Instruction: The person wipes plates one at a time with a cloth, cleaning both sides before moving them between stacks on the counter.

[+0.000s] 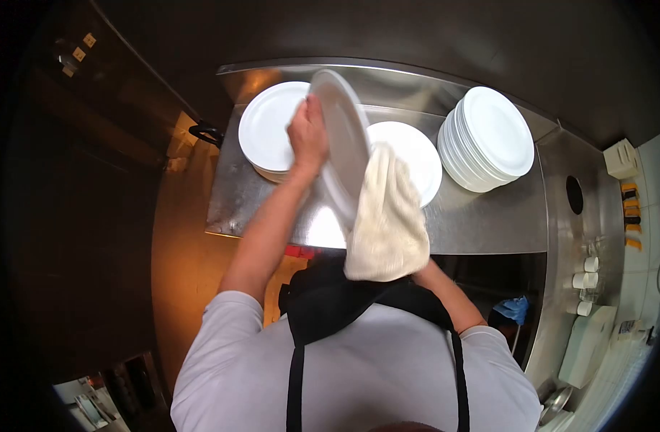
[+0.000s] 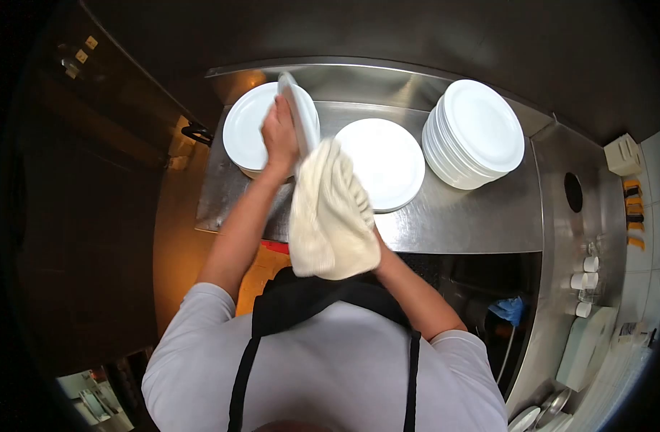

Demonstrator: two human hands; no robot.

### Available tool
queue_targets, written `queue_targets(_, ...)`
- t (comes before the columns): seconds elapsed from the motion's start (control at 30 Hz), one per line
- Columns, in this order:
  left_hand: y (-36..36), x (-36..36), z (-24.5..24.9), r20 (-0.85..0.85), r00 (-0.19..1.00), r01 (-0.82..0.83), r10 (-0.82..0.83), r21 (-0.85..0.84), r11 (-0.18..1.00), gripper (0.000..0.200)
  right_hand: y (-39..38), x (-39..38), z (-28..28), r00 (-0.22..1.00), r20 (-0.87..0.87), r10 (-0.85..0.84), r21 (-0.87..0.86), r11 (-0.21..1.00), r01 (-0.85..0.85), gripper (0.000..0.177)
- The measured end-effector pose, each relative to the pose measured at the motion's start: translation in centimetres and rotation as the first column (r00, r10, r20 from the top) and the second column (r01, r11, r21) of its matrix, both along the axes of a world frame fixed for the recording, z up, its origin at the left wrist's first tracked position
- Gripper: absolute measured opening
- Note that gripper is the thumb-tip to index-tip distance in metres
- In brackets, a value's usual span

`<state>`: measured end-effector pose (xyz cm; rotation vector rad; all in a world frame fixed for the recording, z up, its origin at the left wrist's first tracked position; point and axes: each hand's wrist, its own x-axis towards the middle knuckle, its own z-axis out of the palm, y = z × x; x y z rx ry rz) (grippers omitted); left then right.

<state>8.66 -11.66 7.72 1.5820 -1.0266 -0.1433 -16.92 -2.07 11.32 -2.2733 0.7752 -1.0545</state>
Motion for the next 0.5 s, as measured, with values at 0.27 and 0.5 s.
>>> queue_targets(0.27,5.5,-4.5,15.0,-0.171,0.805,0.445,-0.568,-0.457,0.77,0.039,-11.7,0.0,2.9,0.521,0.666,-0.535,0.659,0.748,-0.074,0.038)
queue_targets(0.5,7.9,-8.0,8.4,-0.203,0.861,0.411,-0.466,-0.263,0.873,0.043,-12.3,0.7,-1.3,0.55,0.635,-0.542,0.711,0.688,-0.144,0.053)
